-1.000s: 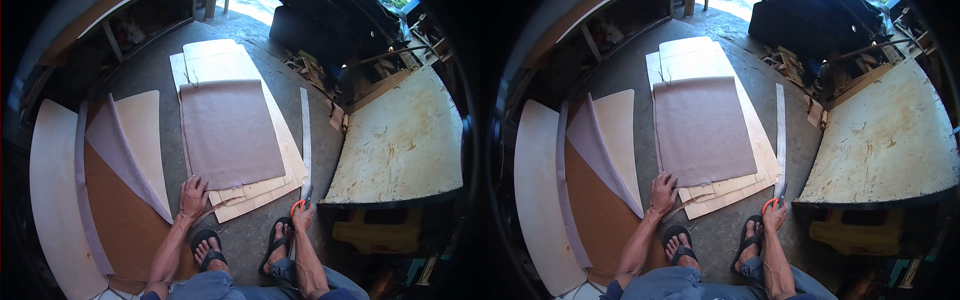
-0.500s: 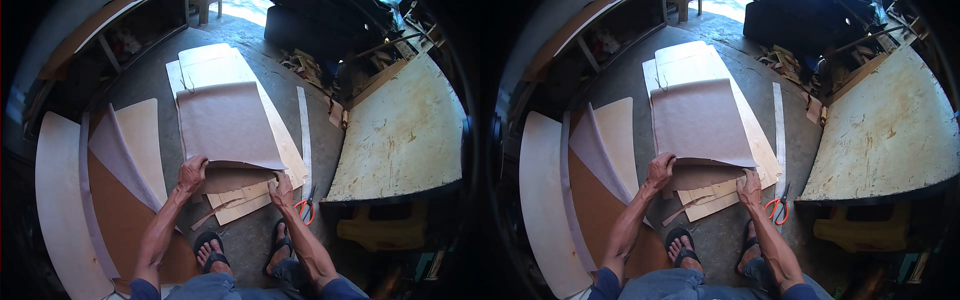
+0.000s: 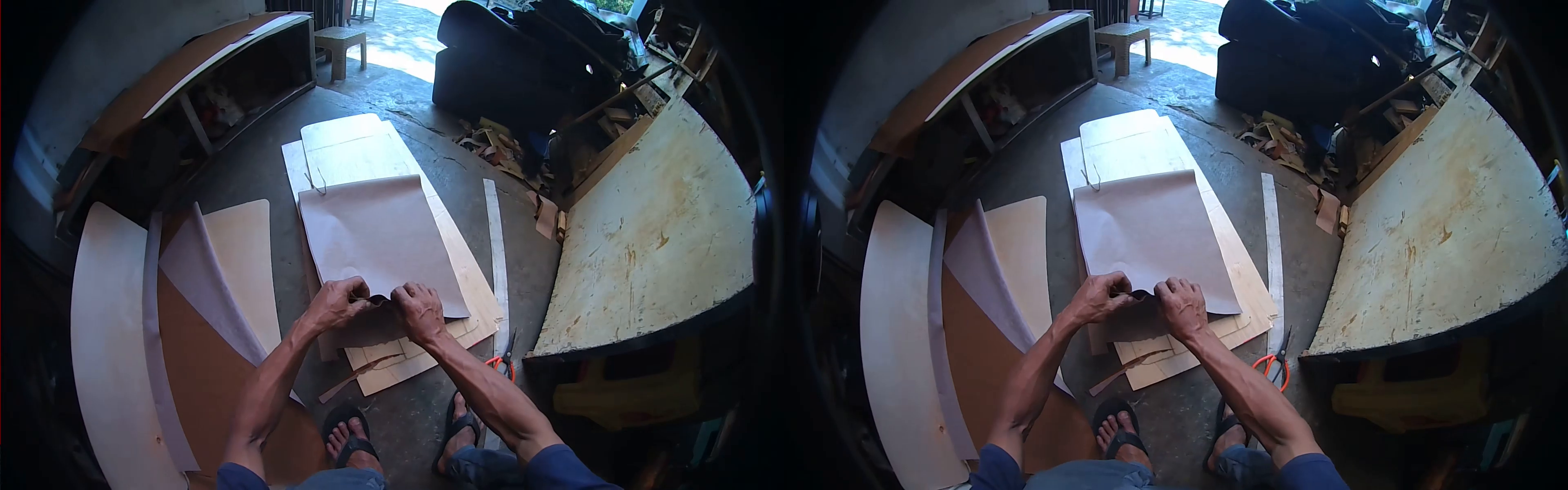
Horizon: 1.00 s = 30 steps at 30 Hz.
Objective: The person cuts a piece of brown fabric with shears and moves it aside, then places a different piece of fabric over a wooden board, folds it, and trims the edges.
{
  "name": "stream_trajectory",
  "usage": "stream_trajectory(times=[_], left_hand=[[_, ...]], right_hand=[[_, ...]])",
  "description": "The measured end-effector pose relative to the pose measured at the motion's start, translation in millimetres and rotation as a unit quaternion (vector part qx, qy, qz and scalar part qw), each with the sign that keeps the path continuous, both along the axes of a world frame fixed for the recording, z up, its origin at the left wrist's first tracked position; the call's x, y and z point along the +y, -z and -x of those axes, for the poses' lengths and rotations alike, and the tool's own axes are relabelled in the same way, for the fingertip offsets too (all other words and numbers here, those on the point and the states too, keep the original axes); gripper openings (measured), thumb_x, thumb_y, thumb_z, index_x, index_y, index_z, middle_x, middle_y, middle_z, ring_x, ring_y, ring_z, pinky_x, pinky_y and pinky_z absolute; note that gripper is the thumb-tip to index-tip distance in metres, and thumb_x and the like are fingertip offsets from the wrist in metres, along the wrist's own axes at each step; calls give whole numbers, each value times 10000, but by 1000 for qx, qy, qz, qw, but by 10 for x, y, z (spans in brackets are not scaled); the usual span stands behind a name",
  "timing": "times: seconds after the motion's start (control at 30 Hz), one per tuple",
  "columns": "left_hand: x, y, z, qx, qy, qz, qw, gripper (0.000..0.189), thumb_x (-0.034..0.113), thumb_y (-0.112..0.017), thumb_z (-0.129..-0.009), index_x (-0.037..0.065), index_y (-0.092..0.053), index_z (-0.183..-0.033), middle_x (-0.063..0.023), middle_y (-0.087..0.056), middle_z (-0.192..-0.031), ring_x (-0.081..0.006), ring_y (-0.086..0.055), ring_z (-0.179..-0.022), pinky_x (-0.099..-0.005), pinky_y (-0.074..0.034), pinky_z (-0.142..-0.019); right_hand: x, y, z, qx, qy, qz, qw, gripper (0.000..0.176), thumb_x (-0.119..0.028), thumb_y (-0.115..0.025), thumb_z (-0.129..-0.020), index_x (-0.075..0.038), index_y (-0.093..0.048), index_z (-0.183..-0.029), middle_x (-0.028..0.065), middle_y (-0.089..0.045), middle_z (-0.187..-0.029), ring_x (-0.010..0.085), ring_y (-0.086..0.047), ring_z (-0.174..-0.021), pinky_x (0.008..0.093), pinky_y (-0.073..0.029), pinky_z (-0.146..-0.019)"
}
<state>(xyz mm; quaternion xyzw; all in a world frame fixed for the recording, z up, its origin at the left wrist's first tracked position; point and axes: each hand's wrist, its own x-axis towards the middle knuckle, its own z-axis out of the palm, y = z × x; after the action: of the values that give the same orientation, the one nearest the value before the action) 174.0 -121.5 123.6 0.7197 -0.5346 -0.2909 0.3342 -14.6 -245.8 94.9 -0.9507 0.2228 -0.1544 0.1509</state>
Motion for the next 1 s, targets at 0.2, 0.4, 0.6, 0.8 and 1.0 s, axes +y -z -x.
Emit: stream_trajectory(times=[0.2, 0.4, 0.6, 0.8, 1.0], left_hand=[[-16, -221, -205, 123, -59, 4, 991, 187, 173, -704, -886, 3, -686, -963, -34, -698, -831, -98, -623, -796, -293, -507, -747], [-198, -558, -171, 140, -96, 109, 979, 235, 230, -671, -910, 2, -683, -962, -50, -689, -821, -97, -590, -764, -295, -491, -734], [-115, -1217, 21, 195, -44, 183, 963, 142, 147, -666, -930, 7, -643, -938, 4, -616, -827, -82, -534, -793, -256, -458, -758], [112, -1610, 230, -21, -92, 297, 950, 170, 102, -723, -877, 41, -598, -975, -69, -631, -842, -150, -595, -785, -307, -504, -700], [510, -1612, 345, -193, -68, 333, 920, 430, 29, -756, -759, 59, -563, -1142, -164, -654, -967, -340, -684, -882, -415, -576, -752]], right_hand=[[-132, -409, 0, -47, -68, 112, 990, 160, -110, -599, -810, -117, -626, -968, 56, -606, -893, 237, -603, -857, 402, -444, -733], [-407, -1043, -35, -62, -102, 205, 971, 154, -105, -609, -846, -75, -633, -995, 66, -602, -814, 221, -602, -731, 353, -445, -646], [-434, -1835, 109, -44, -121, 219, 967, 242, -110, -631, -831, -52, -603, -1063, 75, -622, -860, 233, -622, -799, 378, -472, -702], [-384, -2357, 304, -8, -170, 95, 981, 195, -133, -639, -888, -54, -654, -1065, 110, -653, -885, 282, -644, -813, 397, -519, -710], [-82, -3034, 212, -21, -187, -10, 982, 191, -154, -728, -842, -31, -671, -976, 146, -683, -894, 324, -687, -812, 400, -554, -734]])
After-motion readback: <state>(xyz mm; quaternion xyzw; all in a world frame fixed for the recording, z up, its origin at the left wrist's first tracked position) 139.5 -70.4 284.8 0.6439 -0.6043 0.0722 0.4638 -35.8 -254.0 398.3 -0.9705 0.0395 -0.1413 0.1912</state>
